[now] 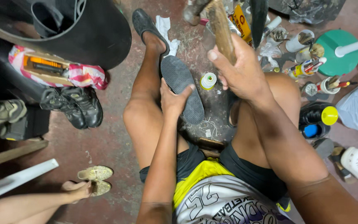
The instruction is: The person applies adhesive to a shoe sole and then uses a hammer to secure the sole onto the shoe while it is mounted on a metal last.
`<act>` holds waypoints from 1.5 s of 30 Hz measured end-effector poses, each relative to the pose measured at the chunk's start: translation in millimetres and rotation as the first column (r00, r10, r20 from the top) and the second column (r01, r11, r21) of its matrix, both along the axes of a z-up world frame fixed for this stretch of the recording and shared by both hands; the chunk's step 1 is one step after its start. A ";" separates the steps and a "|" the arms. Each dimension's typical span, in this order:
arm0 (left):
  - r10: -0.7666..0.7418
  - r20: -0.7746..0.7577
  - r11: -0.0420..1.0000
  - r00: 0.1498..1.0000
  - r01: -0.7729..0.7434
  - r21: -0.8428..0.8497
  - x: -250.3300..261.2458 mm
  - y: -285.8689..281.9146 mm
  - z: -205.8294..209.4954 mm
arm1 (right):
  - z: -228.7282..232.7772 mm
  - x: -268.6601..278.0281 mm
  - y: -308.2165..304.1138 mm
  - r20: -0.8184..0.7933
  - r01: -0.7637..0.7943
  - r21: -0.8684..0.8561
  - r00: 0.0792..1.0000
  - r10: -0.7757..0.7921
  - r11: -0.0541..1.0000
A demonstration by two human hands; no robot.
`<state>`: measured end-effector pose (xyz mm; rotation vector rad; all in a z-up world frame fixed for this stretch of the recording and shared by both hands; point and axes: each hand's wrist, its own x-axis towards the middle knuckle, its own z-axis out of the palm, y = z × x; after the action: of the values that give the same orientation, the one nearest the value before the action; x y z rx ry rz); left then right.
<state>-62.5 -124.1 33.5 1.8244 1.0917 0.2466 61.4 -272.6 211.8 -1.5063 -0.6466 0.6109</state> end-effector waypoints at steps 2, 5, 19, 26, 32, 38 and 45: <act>-0.059 0.053 0.996 0.997 0.062 -0.056 -8.6 -6.7 -5.2 | -2.1 0.5 -0.5 0.014 0.002 -0.029 1.000 -0.002 1.000; -0.045 0.133 0.997 0.990 0.053 -0.061 -19.8 -18.5 -12.6 | -4.8 -2.3 3.8 0.063 0.025 -0.076 0.998 -0.021 0.997; -0.001 0.115 0.981 0.993 0.023 -0.193 -23.0 -26.6 -14.6 | -31.9 -29.0 27.2 0.366 0.127 0.224 0.908 -0.204 0.966; 0.002 -0.006 0.977 1.000 -0.004 -0.214 -12.9 -26.4 -17.9 | -46.4 -15.4 23.0 0.358 0.024 -0.337 0.928 0.105 0.941; 0.006 0.006 0.985 1.000 -0.005 -0.175 -12.4 -24.4 -17.2 | -84.7 -35.3 24.4 0.523 0.323 -0.189 0.832 -0.184 0.927; -0.002 0.070 0.985 0.998 0.014 -0.172 -12.0 -25.0 -26.6 | -82.1 -3.4 5.7 0.469 -0.026 -0.479 0.837 0.281 0.878; -0.108 0.235 0.981 0.966 0.141 -0.133 -15.3 0.0 -36.3 | -51.1 -39.3 -16.5 0.099 0.062 -0.030 0.993 -0.059 0.998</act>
<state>-77.8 -124.1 -2.8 1.6783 0.8113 0.2833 22.0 -289.1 160.7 -1.5888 -0.6668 0.5058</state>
